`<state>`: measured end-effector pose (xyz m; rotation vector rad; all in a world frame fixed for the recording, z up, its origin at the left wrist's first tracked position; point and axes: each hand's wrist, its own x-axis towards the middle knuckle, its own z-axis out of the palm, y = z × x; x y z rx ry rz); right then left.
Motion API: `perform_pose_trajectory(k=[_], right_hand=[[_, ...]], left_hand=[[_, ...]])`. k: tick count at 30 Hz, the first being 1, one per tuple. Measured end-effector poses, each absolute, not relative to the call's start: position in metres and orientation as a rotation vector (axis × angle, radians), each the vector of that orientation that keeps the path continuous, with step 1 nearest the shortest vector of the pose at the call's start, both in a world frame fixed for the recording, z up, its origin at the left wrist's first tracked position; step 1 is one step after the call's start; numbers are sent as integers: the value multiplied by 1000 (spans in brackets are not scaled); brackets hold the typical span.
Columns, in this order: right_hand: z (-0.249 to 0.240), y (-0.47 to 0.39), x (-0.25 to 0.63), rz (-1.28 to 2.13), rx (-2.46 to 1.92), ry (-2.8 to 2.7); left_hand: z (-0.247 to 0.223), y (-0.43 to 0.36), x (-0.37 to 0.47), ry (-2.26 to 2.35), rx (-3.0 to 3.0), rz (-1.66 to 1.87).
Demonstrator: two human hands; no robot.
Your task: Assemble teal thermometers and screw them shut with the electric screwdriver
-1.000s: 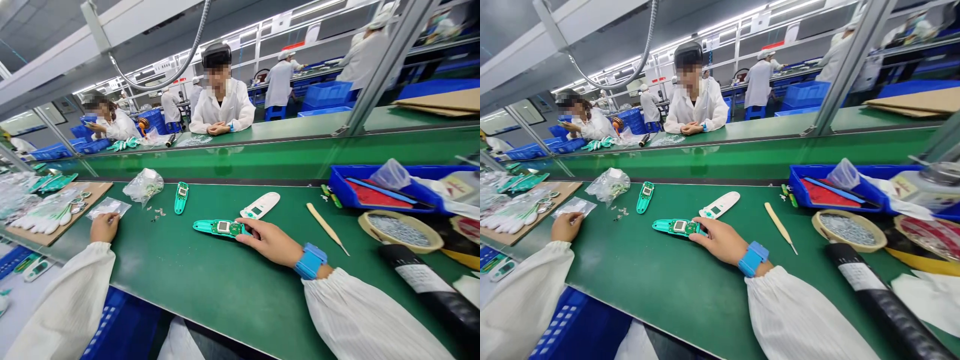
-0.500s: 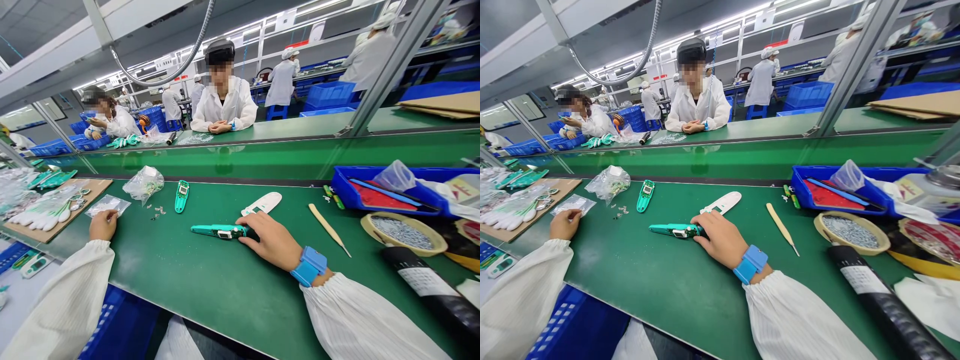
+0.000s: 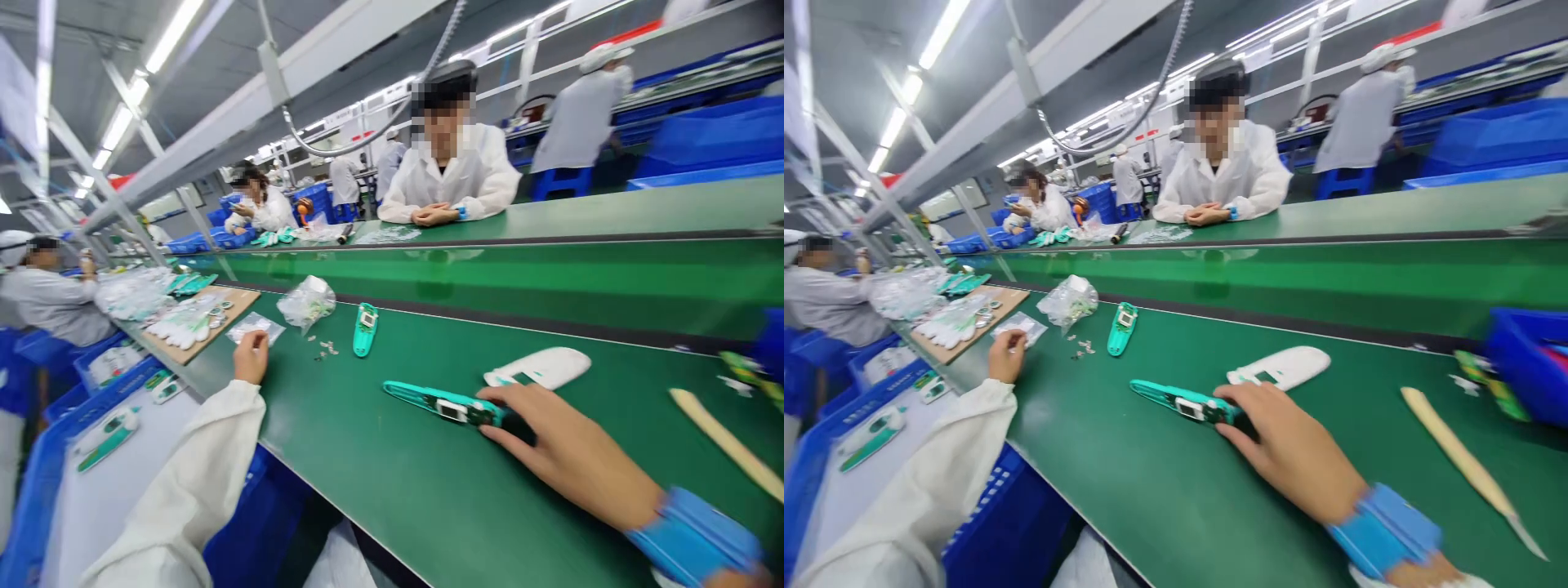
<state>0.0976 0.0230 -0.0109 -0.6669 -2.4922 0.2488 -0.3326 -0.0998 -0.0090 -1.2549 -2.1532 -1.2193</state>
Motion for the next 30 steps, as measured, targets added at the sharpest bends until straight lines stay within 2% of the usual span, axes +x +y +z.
perform_pose_trajectory(k=[13, 25, 30], right_hand=[[-12, 28, 97, 324, -753, -2448], [-7, 17, 96, 537, -882, -2476], [-6, 13, 95, 439, -917, -2510]], left_hand=[[16, -111, -191, -1665, -1704, -1822], [24, -107, -140, -1742, -1929, -2075], [25, -91, -113, -1874, -2125, -2142]])
